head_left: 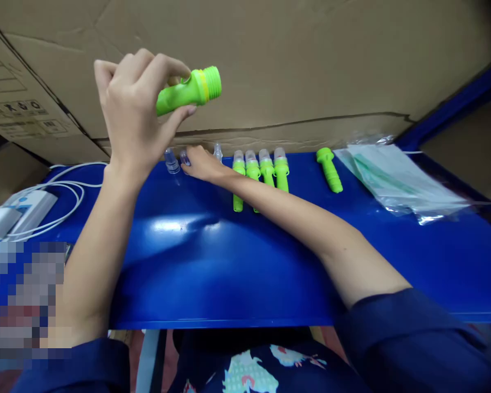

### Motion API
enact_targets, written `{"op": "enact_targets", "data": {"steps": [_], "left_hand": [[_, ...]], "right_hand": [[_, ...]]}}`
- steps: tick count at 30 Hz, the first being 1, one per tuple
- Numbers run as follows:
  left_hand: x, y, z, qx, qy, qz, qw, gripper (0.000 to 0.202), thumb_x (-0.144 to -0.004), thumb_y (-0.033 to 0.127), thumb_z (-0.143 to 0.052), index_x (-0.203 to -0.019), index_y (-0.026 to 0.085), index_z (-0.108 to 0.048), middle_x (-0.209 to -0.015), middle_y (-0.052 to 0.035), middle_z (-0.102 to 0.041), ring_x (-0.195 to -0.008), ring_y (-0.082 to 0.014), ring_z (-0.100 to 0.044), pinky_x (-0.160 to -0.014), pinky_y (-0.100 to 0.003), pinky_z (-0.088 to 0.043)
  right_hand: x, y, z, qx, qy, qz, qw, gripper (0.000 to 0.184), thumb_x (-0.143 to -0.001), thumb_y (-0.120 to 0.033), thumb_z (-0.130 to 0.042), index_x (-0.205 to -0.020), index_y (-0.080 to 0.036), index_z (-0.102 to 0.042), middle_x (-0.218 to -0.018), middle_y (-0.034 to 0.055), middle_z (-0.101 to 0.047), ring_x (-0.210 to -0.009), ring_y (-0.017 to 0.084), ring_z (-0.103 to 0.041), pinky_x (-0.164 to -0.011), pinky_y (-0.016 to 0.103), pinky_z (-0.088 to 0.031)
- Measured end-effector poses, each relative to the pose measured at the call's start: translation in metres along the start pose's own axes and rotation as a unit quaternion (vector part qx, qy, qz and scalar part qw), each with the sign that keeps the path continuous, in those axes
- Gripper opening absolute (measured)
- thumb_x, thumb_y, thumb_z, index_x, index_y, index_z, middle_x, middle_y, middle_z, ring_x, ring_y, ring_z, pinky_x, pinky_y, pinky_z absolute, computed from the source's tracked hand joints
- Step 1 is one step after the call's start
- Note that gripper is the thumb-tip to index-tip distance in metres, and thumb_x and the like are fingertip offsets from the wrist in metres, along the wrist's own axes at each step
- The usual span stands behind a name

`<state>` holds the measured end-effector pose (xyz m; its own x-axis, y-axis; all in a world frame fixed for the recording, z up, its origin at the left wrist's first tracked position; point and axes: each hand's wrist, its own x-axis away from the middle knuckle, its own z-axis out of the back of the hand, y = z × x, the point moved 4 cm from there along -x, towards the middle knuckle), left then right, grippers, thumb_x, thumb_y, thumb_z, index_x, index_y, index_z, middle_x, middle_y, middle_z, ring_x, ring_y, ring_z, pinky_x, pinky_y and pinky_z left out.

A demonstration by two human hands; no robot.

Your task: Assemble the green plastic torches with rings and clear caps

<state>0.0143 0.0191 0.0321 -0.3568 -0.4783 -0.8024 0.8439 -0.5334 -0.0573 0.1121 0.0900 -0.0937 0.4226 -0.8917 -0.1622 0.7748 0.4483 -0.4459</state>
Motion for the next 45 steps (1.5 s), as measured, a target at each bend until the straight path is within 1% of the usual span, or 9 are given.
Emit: {"op": "enact_targets", "data": {"steps": [6, 13, 17, 21, 25, 31, 35, 38, 45], "left_hand": [[-0.002, 0.002, -0.001, -0.001, -0.016, 0.007, 1.0, 0.056, -0.079, 0.059, -0.08, -0.122, 0.026, -0.066, -0.114, -0.0047, -0.07, -0.109, -0.032, -0.062, -0.099, -0.05, -0.031], [-0.002, 0.004, -0.008, -0.001, -0.059, 0.027, 0.998, 0.056, -0.081, 0.066, -0.074, -0.122, 0.029, -0.065, -0.119, -0.0064, -0.071, -0.112, -0.0334, -0.062, -0.102, -0.054, -0.034], [0.002, 0.013, -0.025, 0.087, -0.052, 0.03, 0.994, 0.054, -0.076, 0.058, -0.083, -0.115, 0.025, -0.066, -0.106, -0.0051, -0.074, -0.096, -0.026, -0.068, -0.086, -0.044, -0.048], [0.019, 0.04, -0.056, 0.256, -0.068, 0.026, 0.964, 0.055, -0.079, 0.056, -0.08, -0.12, 0.026, -0.058, -0.09, -0.0002, -0.073, -0.074, -0.0169, -0.067, -0.069, -0.032, -0.052], [0.04, 0.07, -0.083, 0.34, -0.128, 0.056, 0.93, 0.053, -0.084, 0.057, -0.074, -0.124, 0.028, -0.055, -0.088, 0.0, -0.072, -0.074, -0.0174, -0.07, -0.07, -0.031, -0.055], [0.062, 0.084, -0.099, 0.326, -0.222, 0.074, 0.916, 0.039, -0.097, 0.051, -0.057, -0.125, 0.024, -0.055, -0.093, -0.0035, -0.075, -0.081, -0.0199, -0.073, -0.076, -0.033, -0.056], [0.075, 0.08, -0.115, 0.205, -0.33, 0.104, 0.916, 0.028, -0.096, 0.047, -0.056, -0.1, 0.02, -0.063, -0.084, -0.0038, -0.073, -0.082, -0.0221, -0.072, -0.075, -0.031, -0.052], [0.079, 0.078, -0.126, 0.143, -0.379, 0.116, 0.907, 0.039, -0.095, 0.055, -0.054, -0.083, 0.019, -0.063, -0.08, -0.005, -0.071, -0.083, -0.0231, -0.071, -0.078, -0.032, -0.049], [0.08, 0.081, -0.129, 0.091, -0.428, 0.111, 0.892, 0.045, -0.096, 0.052, -0.049, -0.071, 0.018, -0.064, -0.076, -0.0076, -0.071, -0.085, -0.0261, -0.07, -0.09, -0.043, -0.045]], "right_hand": [[0.007, -0.006, 0.008, 0.014, 0.04, -0.014, 0.999, 0.052, -0.097, -0.028, -0.06, -0.143, -0.011, -0.041, -0.13, 0.0214, -0.064, -0.122, 0.035, -0.063, -0.099, 0.047, -0.051], [0.074, 0.016, 0.029, 0.057, 0.023, -0.021, 0.998, 0.025, -0.098, -0.033, -0.057, -0.117, -0.017, -0.057, -0.112, 0.0166, -0.068, -0.111, 0.037, -0.063, -0.095, 0.051, -0.048], [0.101, 0.052, 0.06, -0.126, 0.062, -0.02, 0.99, 0.039, -0.098, -0.053, -0.059, -0.118, -0.02, -0.055, -0.1, 0.0112, -0.067, -0.099, 0.03, -0.065, -0.086, 0.043, -0.052], [0.114, 0.072, 0.08, -0.375, 0.027, 0.008, 0.927, 0.058, -0.097, -0.075, -0.046, -0.129, -0.027, -0.048, -0.104, 0.0075, -0.065, -0.088, 0.021, -0.067, -0.064, 0.029, -0.052], [0.116, 0.078, 0.086, -0.435, 0.017, 0.014, 0.9, 0.062, -0.089, -0.075, -0.061, -0.13, -0.03, -0.049, -0.095, 0.0029, -0.066, -0.087, 0.018, -0.068, -0.058, 0.023, -0.049], [0.123, 0.118, 0.138, -0.291, 0.176, -0.062, 0.938, 0.041, -0.099, -0.054, -0.053, -0.086, -0.016, -0.06, -0.07, -0.001, -0.066, -0.065, 0.007, -0.061, -0.053, 0.027, -0.032], [0.131, 0.177, 0.159, -0.186, 0.134, -0.17, 0.958, 0.037, -0.096, -0.048, -0.064, -0.076, -0.017, -0.065, -0.061, 0.0022, -0.06, -0.065, 0.013, -0.057, -0.057, 0.027, -0.041], [0.134, 0.214, 0.16, -0.064, 0.121, -0.257, 0.957, 0.035, -0.097, -0.044, -0.065, -0.075, -0.017, -0.065, -0.061, 0.0017, -0.054, -0.063, 0.015, -0.051, -0.067, 0.033, -0.048], [0.129, 0.231, 0.144, 0.165, 0.06, -0.316, 0.932, 0.043, -0.099, -0.046, -0.057, -0.099, -0.006, -0.072, -0.099, 0.0246, -0.07, -0.103, 0.034, -0.065, -0.086, 0.043, -0.047]]}}
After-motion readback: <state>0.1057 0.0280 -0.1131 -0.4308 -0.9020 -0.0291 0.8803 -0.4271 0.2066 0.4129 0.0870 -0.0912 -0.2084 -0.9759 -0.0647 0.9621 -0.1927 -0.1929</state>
